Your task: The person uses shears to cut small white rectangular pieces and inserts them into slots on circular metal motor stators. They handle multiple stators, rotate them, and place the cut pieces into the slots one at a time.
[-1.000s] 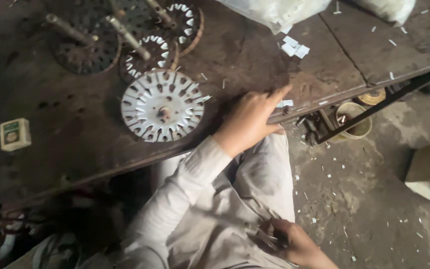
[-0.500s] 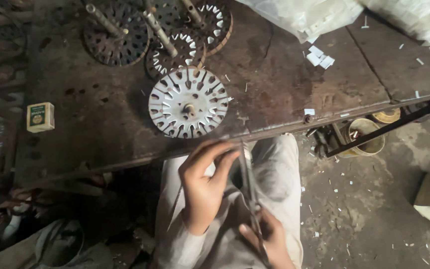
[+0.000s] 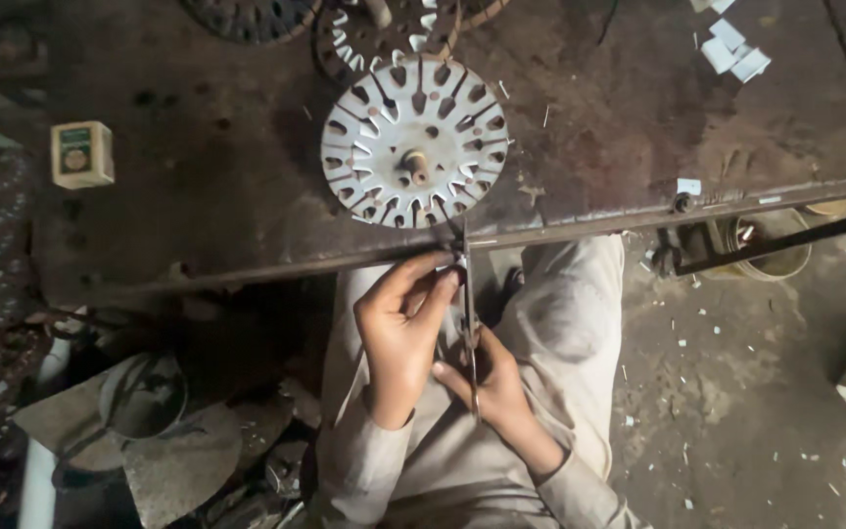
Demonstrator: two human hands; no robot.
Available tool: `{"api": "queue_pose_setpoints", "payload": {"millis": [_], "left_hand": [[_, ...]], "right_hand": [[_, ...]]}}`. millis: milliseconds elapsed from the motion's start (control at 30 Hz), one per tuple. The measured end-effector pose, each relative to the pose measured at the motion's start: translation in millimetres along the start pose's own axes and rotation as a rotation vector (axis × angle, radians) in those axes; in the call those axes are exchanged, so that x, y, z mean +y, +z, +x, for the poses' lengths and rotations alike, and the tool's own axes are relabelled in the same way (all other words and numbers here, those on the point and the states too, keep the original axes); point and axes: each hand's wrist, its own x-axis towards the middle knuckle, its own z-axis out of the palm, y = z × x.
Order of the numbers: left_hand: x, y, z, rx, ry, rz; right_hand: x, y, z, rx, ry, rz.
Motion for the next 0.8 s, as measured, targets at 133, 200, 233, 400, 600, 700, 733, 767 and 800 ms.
{"api": "queue_pose_setpoints", "payload": {"millis": [133,200,233,400,600,700,733,767,800], "left_hand": [[5,-2,0,-0.034,0.043,0.019],[9,-1,-1,-0.036,0.076,0.063],[11,-1,-1,-0.032,0.096,0.098],[21,-2,0,-0.031,0.136,0.211],[25,-2,0,-0.057,0.099,0.188],[23,-1,1,-0.059,0.121,0.180],[22,-1,1,-0.057,0.122,0.189],[22,0,1,-0.054,0.126,0.196],[21,-1,2,-0.053,0.124,0.206]], "right_hand": [[-9,3,2,0.032,-0.069,-0.118],[-12,2,3,0.045,-0.065,-0.158],[-14,2,4,0.055,-0.060,-0.166],[-17,3,4,0.083,-0.049,-0.159],[-17,7,5,0.131,-0.005,-0.187],[-18,5,4,0.104,-0.079,-0.198],[-19,4,4,0.096,-0.127,-0.221],[-20,3,4,0.088,-0.178,-0.244],[-20,2,4,0.085,-0.144,-0.227]]}}
